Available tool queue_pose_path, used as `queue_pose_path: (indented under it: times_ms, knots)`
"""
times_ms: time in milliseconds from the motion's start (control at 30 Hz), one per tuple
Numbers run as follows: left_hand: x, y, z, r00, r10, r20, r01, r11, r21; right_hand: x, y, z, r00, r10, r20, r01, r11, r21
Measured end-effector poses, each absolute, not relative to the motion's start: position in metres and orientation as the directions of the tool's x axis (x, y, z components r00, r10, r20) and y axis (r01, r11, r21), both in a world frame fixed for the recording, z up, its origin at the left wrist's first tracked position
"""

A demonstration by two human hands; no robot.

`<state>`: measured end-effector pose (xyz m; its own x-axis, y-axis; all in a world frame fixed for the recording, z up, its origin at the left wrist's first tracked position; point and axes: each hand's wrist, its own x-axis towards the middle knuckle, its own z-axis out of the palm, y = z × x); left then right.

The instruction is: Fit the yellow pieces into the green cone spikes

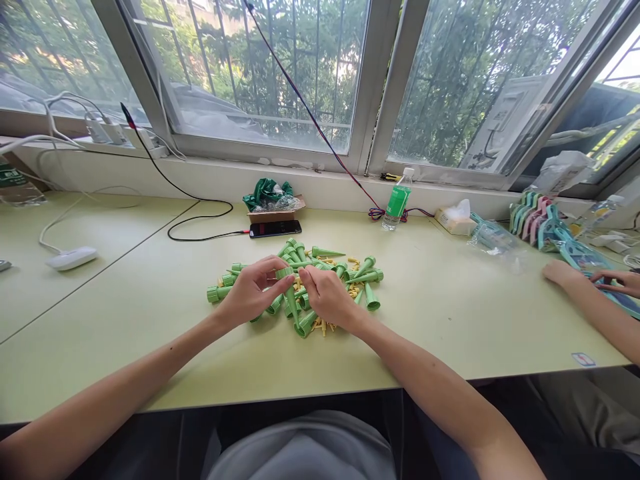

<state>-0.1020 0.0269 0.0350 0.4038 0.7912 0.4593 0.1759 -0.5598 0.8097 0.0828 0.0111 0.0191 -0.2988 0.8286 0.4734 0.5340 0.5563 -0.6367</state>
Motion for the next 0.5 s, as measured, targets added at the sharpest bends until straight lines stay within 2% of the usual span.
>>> queue_pose_path:
  times_ms: [167, 267, 400, 500]
  knots:
    - [-0.1026, 0.0271, 0.0333, 0.396, 0.714, 0.578, 0.208, -0.682, 0.701, 0.0822, 0.0105, 0.0193, -0.296, 0.837, 0.461, 0.512, 0.546, -0.663]
    - [-0.1021, 0.0270, 0.0332, 0.394, 0.698, 0.598, 0.214, -0.703, 0.679, 0.0817, 0.0103, 0.0194, -0.295, 0.841, 0.453, 0.500, 0.540, -0.677]
    - [-0.1016, 0.0269, 0.0339, 0.384, 0.739, 0.554, 0.177, -0.647, 0.741, 0.0814, 0.0102, 0.0191, -0.296, 0.842, 0.451, 0.482, 0.540, -0.690]
    - [-0.1026, 0.0271, 0.0359, 0.358, 0.830, 0.427, 0.146, -0.501, 0.853, 0.0817, 0.0094, 0.0205, -0.294, 0.843, 0.451, 0.463, 0.539, -0.704]
